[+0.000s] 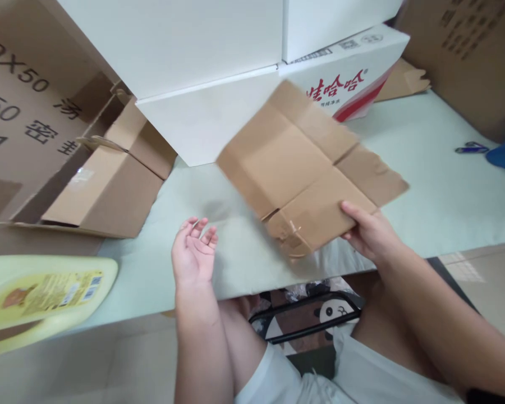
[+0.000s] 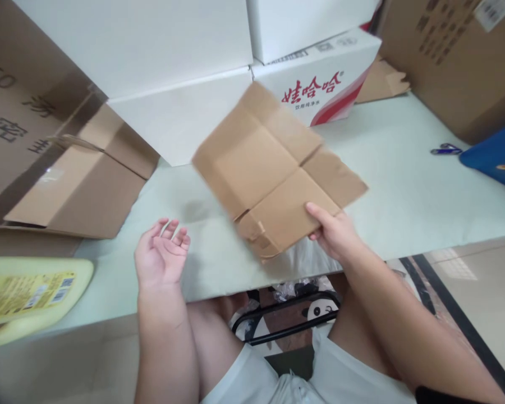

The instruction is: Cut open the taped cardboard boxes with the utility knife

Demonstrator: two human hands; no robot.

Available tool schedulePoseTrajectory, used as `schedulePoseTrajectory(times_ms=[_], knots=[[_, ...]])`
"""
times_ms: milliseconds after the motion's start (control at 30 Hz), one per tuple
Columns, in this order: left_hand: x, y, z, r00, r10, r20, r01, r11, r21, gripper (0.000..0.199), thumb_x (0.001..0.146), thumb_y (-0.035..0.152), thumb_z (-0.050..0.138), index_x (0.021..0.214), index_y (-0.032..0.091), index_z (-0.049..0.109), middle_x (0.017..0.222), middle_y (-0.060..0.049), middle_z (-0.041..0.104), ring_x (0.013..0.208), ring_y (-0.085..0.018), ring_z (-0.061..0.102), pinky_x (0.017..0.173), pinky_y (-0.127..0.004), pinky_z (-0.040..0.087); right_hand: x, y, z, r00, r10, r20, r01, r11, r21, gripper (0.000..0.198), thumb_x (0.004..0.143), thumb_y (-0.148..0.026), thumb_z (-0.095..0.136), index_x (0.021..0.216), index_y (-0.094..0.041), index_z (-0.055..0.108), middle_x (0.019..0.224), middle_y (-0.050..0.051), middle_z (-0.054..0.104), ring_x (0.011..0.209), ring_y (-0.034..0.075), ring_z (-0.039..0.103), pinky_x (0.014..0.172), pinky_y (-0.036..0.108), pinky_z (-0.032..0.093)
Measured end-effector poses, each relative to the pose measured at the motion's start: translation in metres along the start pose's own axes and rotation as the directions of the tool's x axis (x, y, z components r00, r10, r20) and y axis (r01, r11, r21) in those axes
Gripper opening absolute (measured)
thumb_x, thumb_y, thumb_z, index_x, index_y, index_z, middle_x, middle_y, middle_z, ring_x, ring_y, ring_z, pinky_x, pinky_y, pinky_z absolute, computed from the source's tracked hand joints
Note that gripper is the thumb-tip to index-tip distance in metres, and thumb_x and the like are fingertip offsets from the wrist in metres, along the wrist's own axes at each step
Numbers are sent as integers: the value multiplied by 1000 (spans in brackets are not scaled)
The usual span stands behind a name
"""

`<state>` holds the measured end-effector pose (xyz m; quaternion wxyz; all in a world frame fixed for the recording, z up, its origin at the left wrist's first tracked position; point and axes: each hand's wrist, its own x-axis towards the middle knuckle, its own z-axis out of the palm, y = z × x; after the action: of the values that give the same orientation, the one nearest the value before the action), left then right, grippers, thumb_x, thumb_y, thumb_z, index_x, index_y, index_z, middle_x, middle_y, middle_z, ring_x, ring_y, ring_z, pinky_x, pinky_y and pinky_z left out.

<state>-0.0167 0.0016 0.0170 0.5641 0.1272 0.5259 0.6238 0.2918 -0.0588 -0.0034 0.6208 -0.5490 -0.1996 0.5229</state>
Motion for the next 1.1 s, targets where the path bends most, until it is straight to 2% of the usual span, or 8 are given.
schedulePoseTrajectory(times_ms=[100, 167, 267, 467, 600, 767, 967, 1100], knots=[[-2, 5, -1, 1000, -28, 13, 28, 1000, -6, 20, 63, 26, 70, 79, 19, 60, 69, 2, 65, 52, -12, 64, 50, -22, 50, -20, -14, -28, 929, -135, -345, 112, 990, -88, 36, 54, -38, 92, 82, -26, 72, 106, 7, 77, 66, 15, 67, 33, 19, 43], [-1, 7, -4, 999, -37, 27, 37, 999, -13, 20, 61, 26, 72, 76, 19, 59, 66, 3, 63, 50, -11, 62, 50, -22, 50, -33, -23, -48, 805, -260, -533, 170, 962, -212, 27, 59, -35, 89, 80, -32, 72, 127, 11, 74, 94, 25, 75, 39, 24, 49], [0, 8, -8, 997, -15, 79, 17, 1000, -25, 20, 62, 27, 72, 73, 19, 58, 64, 4, 61, 50, -10, 61, 50, -21, 49, -36, -42, -76, 706, -416, -573, 179, 888, -424, 23, 72, -40, 82, 94, -41, 73, 144, 8, 67, 128, 30, 67, 63, 40, 63], [0, 5, -10, 976, 36, 216, -42, 999, 20, 22, 63, 32, 76, 71, 19, 60, 64, 3, 61, 53, -9, 61, 54, -19, 51, 44, -128, -86, 558, -581, -593, 251, 799, -547, 35, 75, -28, 84, 107, -36, 72, 138, 12, 70, 115, 23, 74, 75, 39, 60], [-1, 6, -7, 979, 10, 204, -16, 999, 28, 22, 62, 32, 75, 70, 19, 60, 64, 2, 61, 52, -9, 60, 55, -20, 52, 90, -169, -72, 693, -475, -542, 99, 808, -581, 9, 84, -17, 76, 84, -21, 68, 127, 25, 70, 110, 25, 75, 73, 38, 58], [-1, 15, -14, 981, 27, 193, -25, 1000, -11, 21, 62, 32, 74, 70, 18, 60, 64, 2, 60, 53, -9, 58, 55, -20, 50, 69, -128, -57, 895, -175, -410, -98, 820, -564, 23, 86, -9, 71, 69, -20, 60, 114, 22, 68, 88, 16, 72, 79, 38, 59], [-5, 27, -30, 979, 44, 197, -25, 995, -98, 21, 63, 31, 74, 70, 19, 59, 64, 2, 59, 53, -8, 56, 53, -19, 49, 34, -80, -11, 985, 5, -170, -117, 745, -656, 13, 79, -16, 79, 85, -23, 70, 103, 15, 71, 89, 20, 70, 70, 32, 60], [-6, 38, -49, 979, 81, 188, -46, 982, -184, 19, 63, 31, 72, 69, 19, 58, 63, 3, 57, 50, -8, 55, 51, -20, 46, 27, -67, 45, 997, 28, 69, 34, 648, -761, 20, 75, -22, 81, 92, -22, 71, 98, 9, 73, 89, 21, 71, 67, 30, 61]])
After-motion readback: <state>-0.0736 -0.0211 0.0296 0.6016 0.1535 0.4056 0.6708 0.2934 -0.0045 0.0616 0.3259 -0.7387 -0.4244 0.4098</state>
